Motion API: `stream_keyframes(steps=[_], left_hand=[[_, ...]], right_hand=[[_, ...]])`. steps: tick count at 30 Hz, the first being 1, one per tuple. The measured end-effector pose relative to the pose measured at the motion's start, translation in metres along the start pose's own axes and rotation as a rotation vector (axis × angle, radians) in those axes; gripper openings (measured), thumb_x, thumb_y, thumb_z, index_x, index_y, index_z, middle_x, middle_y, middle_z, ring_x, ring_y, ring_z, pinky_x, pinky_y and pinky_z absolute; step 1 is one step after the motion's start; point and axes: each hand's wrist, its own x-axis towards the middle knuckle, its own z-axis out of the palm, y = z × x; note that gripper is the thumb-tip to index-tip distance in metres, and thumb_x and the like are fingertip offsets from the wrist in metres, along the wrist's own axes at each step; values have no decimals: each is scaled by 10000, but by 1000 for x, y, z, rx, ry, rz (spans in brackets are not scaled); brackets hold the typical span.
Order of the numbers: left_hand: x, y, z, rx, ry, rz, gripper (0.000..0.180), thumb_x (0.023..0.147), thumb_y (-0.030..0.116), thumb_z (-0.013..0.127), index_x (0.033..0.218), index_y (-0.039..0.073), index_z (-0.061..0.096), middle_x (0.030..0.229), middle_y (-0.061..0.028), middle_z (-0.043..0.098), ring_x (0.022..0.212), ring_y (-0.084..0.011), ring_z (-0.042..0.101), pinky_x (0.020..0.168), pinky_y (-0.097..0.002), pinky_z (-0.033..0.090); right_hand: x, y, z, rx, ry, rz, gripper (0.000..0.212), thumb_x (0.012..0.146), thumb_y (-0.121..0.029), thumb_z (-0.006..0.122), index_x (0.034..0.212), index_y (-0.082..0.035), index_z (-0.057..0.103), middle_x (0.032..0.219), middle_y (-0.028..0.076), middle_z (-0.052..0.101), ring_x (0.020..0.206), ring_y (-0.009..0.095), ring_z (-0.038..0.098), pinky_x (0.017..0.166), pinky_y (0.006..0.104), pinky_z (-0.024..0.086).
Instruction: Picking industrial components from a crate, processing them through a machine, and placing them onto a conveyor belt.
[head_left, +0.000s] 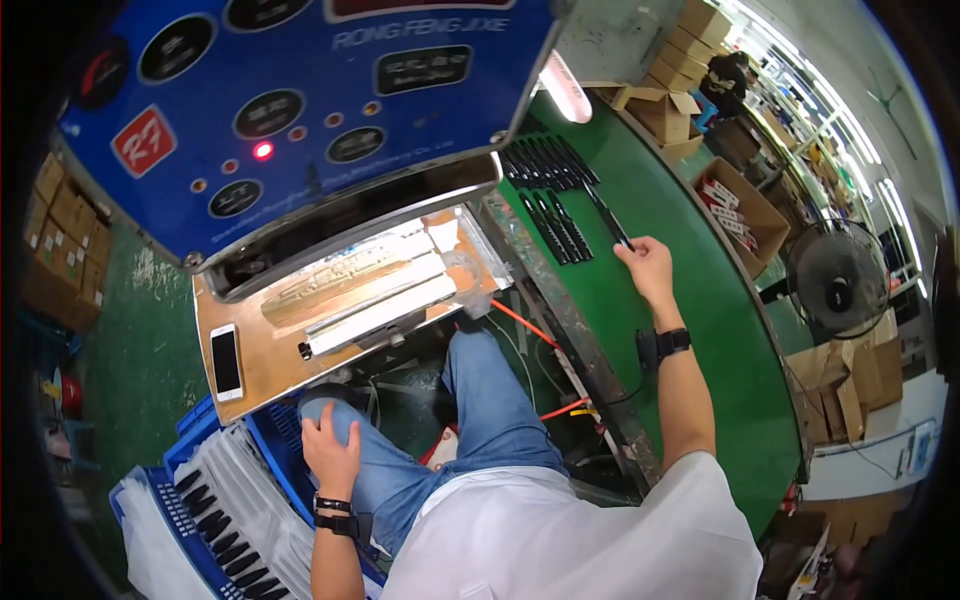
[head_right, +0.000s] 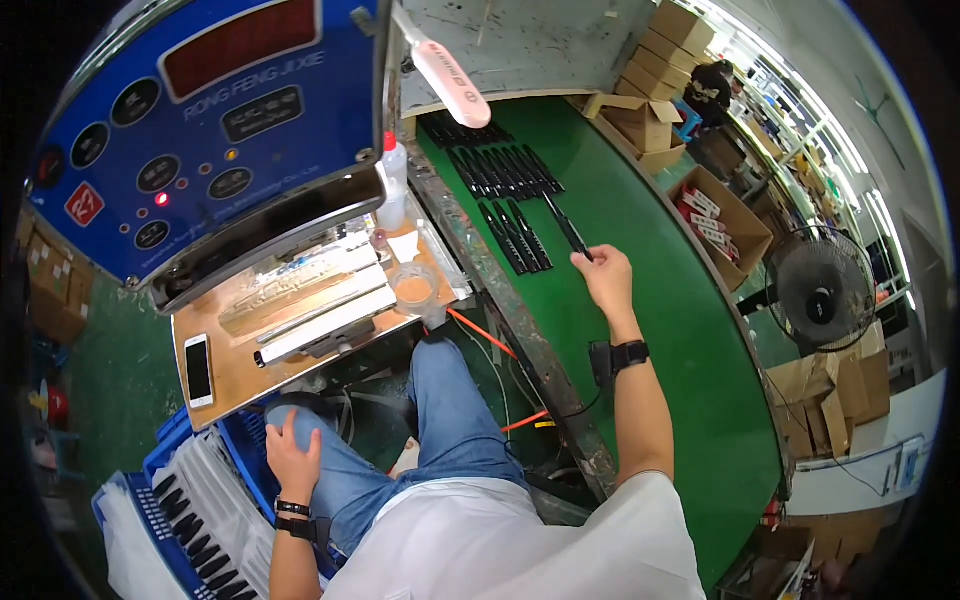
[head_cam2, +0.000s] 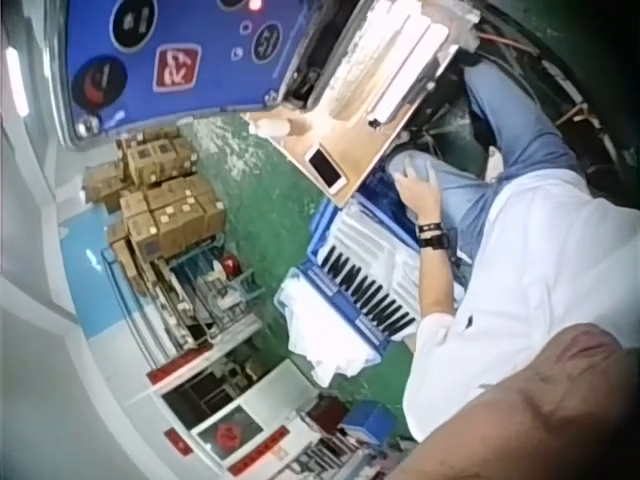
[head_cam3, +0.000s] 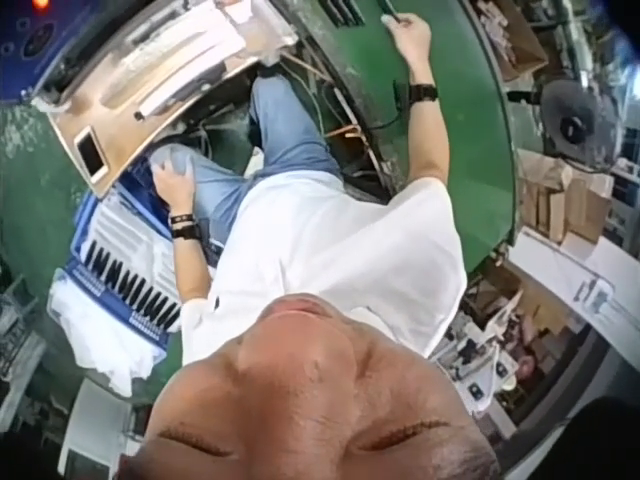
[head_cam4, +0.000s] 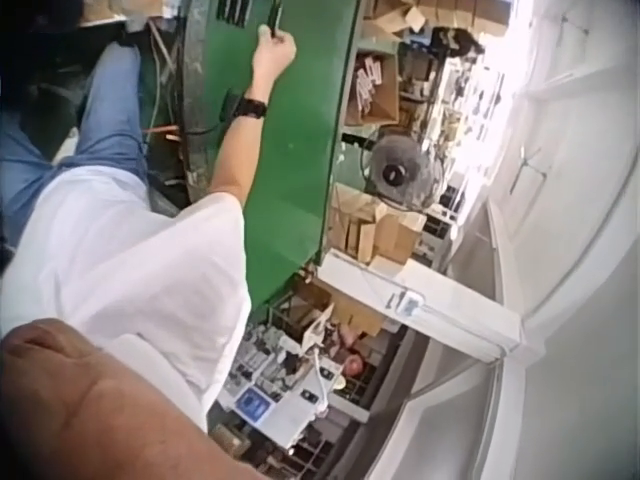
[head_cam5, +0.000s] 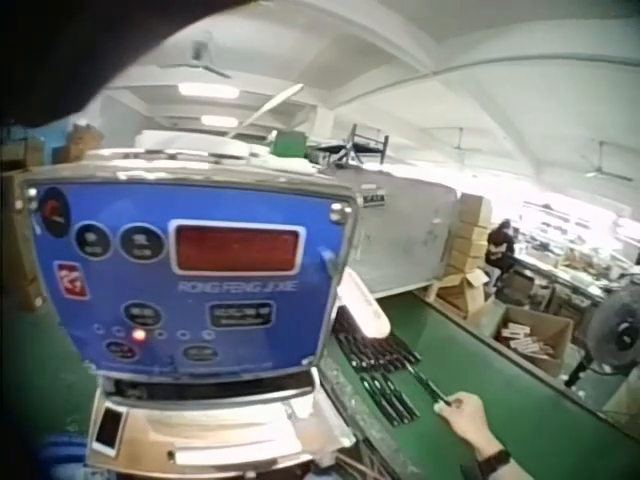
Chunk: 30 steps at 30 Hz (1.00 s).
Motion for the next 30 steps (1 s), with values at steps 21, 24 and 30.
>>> stream_keyframes(steps=[21, 24, 30], left_hand=[[-2, -5, 5, -26, 100, -55, 500, 880, 288, 815, 1339, 132, 695, 1020, -169, 552, 960, -392, 609, 830, -481, 508], [-11, -17, 4, -38, 82, -88, 478, 882, 295, 812, 1318, 125, 712, 1009, -163, 576, 965, -384, 617, 832, -474, 514], [-46, -25, -17, -394, 53, -65, 305, 939, 212, 787, 1199, 62, 736, 1085, -152, 654, 935, -338, 684, 809, -418, 576]], right_hand=[[-55, -84, 86, 142, -412, -225, 395, 904, -90, 752, 1273, 36, 686, 908, 151, 688, 788, 257, 685, 779, 374, 570], [-101, -136, 146, -132, -601, -554, 408, 902, -125, 762, 1274, 16, 670, 1038, 226, 685, 891, 333, 712, 817, 426, 578], [-134, -146, 191, -567, -657, -407, 466, 963, -266, 720, 1366, -41, 651, 1287, 247, 694, 1137, 457, 689, 955, 518, 562]])
